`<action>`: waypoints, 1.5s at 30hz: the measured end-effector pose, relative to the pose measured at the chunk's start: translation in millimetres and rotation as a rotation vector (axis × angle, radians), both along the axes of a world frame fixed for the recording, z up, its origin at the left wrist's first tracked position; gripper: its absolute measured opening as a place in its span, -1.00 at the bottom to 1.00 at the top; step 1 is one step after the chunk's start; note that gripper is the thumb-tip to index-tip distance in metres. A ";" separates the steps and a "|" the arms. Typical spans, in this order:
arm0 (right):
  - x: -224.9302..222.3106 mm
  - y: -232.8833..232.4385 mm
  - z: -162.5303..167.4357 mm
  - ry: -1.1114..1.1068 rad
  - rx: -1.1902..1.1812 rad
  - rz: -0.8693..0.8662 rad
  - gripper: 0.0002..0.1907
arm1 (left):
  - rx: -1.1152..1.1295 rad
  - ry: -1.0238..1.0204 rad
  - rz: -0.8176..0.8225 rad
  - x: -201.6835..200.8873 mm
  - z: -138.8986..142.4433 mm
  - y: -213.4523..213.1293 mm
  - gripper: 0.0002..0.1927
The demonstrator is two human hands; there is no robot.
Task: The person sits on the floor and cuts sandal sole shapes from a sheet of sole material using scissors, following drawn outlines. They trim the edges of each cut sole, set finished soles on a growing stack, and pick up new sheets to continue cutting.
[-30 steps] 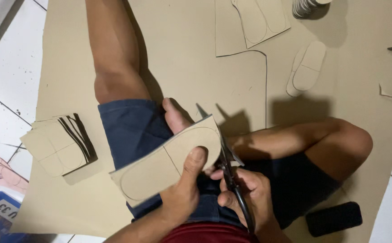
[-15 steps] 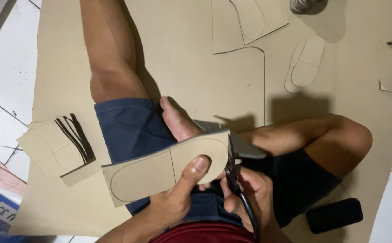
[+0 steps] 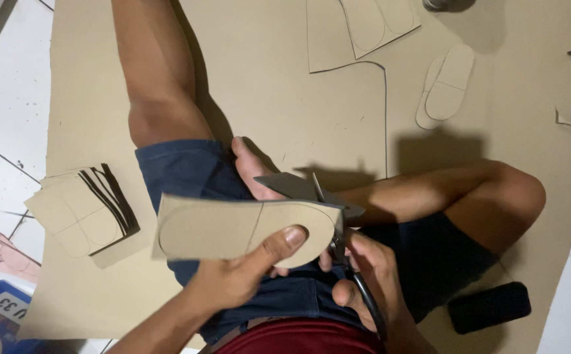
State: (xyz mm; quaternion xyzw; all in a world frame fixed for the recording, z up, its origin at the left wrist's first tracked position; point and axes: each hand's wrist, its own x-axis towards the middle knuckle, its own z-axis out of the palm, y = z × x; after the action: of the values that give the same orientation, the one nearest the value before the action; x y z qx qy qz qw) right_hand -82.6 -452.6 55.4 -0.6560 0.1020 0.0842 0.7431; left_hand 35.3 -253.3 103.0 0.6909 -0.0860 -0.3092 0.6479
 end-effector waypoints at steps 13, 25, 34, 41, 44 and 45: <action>-9.7 1.0 0.2 0.125 0.068 0.062 -0.19 | -0.050 -0.048 -0.140 42.4 19.4 10.1 -0.73; -0.5 4.6 7.8 -0.026 -0.058 0.079 -0.17 | -0.034 -0.195 -0.034 28.4 14.1 17.3 -0.76; -4.3 4.3 6.7 0.009 -0.063 0.066 -0.17 | -0.051 -0.174 -0.127 35.2 12.2 13.3 -0.74; -11.1 6.5 5.6 0.047 -0.133 0.041 -0.43 | 0.004 -0.055 -0.136 33.3 14.4 10.3 -0.74; -9.6 9.4 8.5 0.063 -0.267 0.036 -0.57 | -0.082 0.016 -0.123 29.3 16.9 7.6 -0.72; -8.6 9.9 10.7 0.068 -0.328 0.039 -0.62 | -0.137 0.031 -0.117 27.0 17.2 6.4 -0.71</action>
State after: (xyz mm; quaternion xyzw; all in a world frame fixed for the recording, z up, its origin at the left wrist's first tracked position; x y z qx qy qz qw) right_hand -91.2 -442.7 66.2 -0.7671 0.1266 0.1030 0.6205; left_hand 62.3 -246.9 120.2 0.6338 -0.1370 -0.3507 0.6757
